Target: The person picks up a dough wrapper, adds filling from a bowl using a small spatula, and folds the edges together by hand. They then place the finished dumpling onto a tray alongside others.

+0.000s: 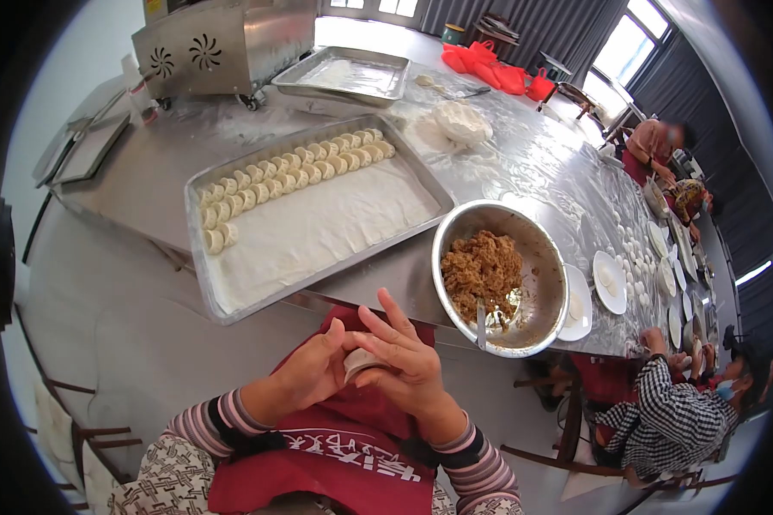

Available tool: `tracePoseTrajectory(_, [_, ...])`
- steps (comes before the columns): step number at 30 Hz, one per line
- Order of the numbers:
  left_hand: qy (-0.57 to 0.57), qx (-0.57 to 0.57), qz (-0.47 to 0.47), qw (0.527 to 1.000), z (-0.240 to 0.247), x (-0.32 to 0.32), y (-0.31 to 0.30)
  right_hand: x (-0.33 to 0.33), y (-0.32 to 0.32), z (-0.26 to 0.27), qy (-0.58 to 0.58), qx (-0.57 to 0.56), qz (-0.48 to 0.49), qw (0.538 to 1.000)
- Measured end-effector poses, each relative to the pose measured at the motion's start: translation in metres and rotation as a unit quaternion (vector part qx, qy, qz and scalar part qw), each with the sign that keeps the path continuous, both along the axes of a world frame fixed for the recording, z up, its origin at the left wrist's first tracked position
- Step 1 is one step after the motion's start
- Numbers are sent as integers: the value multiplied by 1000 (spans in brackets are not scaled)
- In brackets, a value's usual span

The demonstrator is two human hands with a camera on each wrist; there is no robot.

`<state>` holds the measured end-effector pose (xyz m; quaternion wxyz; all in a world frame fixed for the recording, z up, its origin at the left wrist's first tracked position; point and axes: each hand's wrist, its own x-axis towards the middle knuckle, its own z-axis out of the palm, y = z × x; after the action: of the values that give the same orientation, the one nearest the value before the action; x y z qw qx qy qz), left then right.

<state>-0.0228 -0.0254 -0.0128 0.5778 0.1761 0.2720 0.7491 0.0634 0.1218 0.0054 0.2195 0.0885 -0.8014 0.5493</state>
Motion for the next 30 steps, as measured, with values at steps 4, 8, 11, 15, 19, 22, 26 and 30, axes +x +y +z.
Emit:
tracePoseTrajectory(4, [-12,-40,46,998,17,5,0,-1,3,-6,44,-2,-8,999])
tracePoseTrajectory(8, [14,-19,32,999,-6,6,-2,3,5,-16,54,31,-5,998])
tracePoseTrajectory(11, [13,-13,54,998,-7,5,-1,0,-2,-16,97,76,-38,992])
tracePoseTrajectory(15, [-13,-17,68,997,5,5,-1,-1,-10,-5,61,-45,-75,994])
tracePoseTrajectory(19, [-13,18,76,997,3,6,0,1,-6,-12,98,-31,-84,991])
tracePoseTrajectory(22, [-7,6,101,995,4,10,2,1,-8,-19,93,-53,-95,990])
tracePoseTrajectory(26, [13,-23,122,992,2,13,4,-3,-12,-17,111,-32,-115,987])
tracePoseTrajectory(30, [-44,-13,130,990,5,9,4,-5,-15,-13,105,-80,-139,982])
